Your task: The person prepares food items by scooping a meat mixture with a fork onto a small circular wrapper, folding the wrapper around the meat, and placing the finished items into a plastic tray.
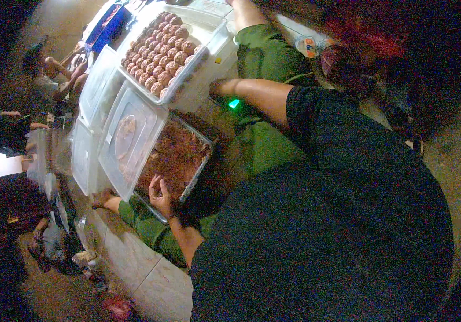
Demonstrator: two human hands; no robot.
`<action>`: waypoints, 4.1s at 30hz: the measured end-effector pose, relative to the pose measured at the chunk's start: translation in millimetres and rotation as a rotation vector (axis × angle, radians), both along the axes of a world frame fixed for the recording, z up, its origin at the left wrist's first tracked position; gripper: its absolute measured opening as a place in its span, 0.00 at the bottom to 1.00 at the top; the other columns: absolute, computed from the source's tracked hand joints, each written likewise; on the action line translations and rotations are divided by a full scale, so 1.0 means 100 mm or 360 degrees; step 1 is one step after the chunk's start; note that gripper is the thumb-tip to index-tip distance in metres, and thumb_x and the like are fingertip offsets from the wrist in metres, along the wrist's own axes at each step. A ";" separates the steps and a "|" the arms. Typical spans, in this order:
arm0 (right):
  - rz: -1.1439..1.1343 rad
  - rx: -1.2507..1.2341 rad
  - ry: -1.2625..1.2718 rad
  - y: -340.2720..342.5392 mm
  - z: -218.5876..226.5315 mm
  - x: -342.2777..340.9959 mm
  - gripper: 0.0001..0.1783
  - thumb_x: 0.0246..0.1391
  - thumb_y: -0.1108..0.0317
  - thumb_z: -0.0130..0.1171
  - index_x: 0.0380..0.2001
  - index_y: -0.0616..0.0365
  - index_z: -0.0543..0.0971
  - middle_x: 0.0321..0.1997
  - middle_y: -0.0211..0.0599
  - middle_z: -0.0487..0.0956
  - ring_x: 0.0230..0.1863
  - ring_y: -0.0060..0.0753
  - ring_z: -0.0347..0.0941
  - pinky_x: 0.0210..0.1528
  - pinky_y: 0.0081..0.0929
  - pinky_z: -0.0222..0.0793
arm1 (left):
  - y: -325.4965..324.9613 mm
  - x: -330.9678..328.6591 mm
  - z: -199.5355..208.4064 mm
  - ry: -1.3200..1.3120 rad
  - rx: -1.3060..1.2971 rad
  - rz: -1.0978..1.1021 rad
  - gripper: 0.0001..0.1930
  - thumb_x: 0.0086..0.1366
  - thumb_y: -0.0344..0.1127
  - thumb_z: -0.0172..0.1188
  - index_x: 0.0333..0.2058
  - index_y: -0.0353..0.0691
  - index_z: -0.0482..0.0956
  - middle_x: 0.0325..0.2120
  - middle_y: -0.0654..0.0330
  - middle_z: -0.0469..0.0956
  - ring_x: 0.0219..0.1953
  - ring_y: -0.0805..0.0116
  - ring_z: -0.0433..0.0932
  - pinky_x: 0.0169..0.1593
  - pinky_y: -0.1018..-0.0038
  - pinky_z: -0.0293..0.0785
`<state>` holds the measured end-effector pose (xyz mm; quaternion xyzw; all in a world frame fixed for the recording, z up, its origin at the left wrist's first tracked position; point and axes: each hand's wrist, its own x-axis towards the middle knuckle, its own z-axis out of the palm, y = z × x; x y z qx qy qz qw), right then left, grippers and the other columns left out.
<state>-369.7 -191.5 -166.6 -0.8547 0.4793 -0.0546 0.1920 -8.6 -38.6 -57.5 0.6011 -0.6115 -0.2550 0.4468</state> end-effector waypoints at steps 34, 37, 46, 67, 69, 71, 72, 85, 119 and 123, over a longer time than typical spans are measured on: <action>-0.0420 0.0408 -0.0067 0.15 0.62 0.03 0.17 0.48 0.59 0.46 0.38 0.56 0.76 0.40 0.45 0.76 0.39 0.44 0.73 0.42 0.38 0.68 | -0.01 0.16 -0.15 0.0009 -0.0030 -0.0076 0.07 0.58 0.27 0.55 0.35 0.32 0.75 0.41 0.54 0.74 0.43 0.66 0.72 0.49 0.73 0.64; -0.0408 0.0328 -0.0094 0.11 0.53 -0.07 0.15 0.44 0.63 0.50 0.35 0.57 0.76 0.38 0.47 0.76 0.37 0.46 0.72 0.40 0.38 0.67 | -0.03 0.15 -0.14 0.0023 -0.0014 -0.0078 0.07 0.58 0.27 0.54 0.36 0.32 0.75 0.42 0.54 0.73 0.42 0.67 0.72 0.49 0.73 0.65; -0.0425 0.0258 -0.0282 0.13 0.54 -0.02 0.09 0.39 0.70 0.54 0.28 0.60 0.75 0.31 0.49 0.75 0.35 0.48 0.71 0.37 0.37 0.66 | -0.01 0.11 -0.13 0.0063 0.0053 0.0006 0.08 0.58 0.26 0.54 0.36 0.32 0.74 0.41 0.55 0.73 0.41 0.67 0.72 0.48 0.73 0.65; -0.0358 0.0348 -0.0016 0.04 0.48 -0.07 0.12 0.42 0.68 0.53 0.33 0.59 0.74 0.36 0.46 0.75 0.39 0.43 0.71 0.41 0.35 0.66 | -0.01 0.16 -0.15 0.0086 0.0082 -0.0056 0.07 0.58 0.25 0.54 0.36 0.32 0.74 0.42 0.55 0.73 0.42 0.68 0.72 0.48 0.74 0.66; -0.0454 0.0336 -0.0241 0.05 0.39 -0.11 0.13 0.42 0.65 0.53 0.33 0.58 0.76 0.38 0.46 0.76 0.39 0.46 0.72 0.40 0.38 0.68 | 0.00 0.15 -0.12 0.0065 0.0058 -0.0082 0.07 0.58 0.25 0.54 0.36 0.32 0.74 0.42 0.55 0.73 0.42 0.68 0.72 0.47 0.75 0.66; -0.0471 0.0301 -0.0272 -0.02 0.18 -0.16 0.14 0.43 0.63 0.54 0.34 0.57 0.76 0.38 0.46 0.76 0.39 0.47 0.73 0.40 0.40 0.69 | -0.01 0.10 -0.08 0.0053 0.0060 -0.0067 0.07 0.58 0.26 0.54 0.36 0.32 0.74 0.42 0.55 0.73 0.42 0.69 0.72 0.47 0.75 0.67; -0.0429 0.0281 -0.0185 -0.09 0.15 -0.12 0.14 0.43 0.62 0.54 0.34 0.57 0.76 0.38 0.45 0.76 0.39 0.47 0.73 0.40 0.40 0.69 | -0.02 0.09 -0.07 0.0048 0.0063 -0.0057 0.07 0.58 0.26 0.54 0.36 0.32 0.74 0.42 0.55 0.73 0.42 0.69 0.72 0.47 0.75 0.67; -0.0340 0.0240 -0.0166 0.11 0.50 -0.08 0.10 0.39 0.71 0.54 0.29 0.60 0.76 0.29 0.46 0.76 0.33 0.45 0.72 0.35 0.34 0.67 | -0.03 0.15 -0.15 0.0127 0.0102 -0.0076 0.07 0.58 0.26 0.54 0.36 0.33 0.74 0.43 0.56 0.73 0.43 0.70 0.72 0.47 0.76 0.67; -0.0555 0.0214 -0.0210 0.10 0.00 -0.40 0.18 0.53 0.60 0.41 0.45 0.54 0.70 0.50 0.46 0.69 0.52 0.46 0.64 0.54 0.34 0.59 | -0.03 0.10 -0.15 0.0249 0.0085 -0.0095 0.07 0.58 0.25 0.54 0.37 0.33 0.74 0.42 0.55 0.73 0.44 0.66 0.71 0.50 0.74 0.65; -0.0949 0.0446 -0.0360 0.21 0.54 -0.13 0.19 0.54 0.61 0.38 0.46 0.53 0.71 0.53 0.44 0.68 0.53 0.44 0.64 0.55 0.32 0.58 | 0.02 0.16 -0.16 0.0141 0.0122 0.0001 0.08 0.58 0.25 0.54 0.37 0.32 0.73 0.41 0.55 0.73 0.44 0.66 0.71 0.49 0.74 0.66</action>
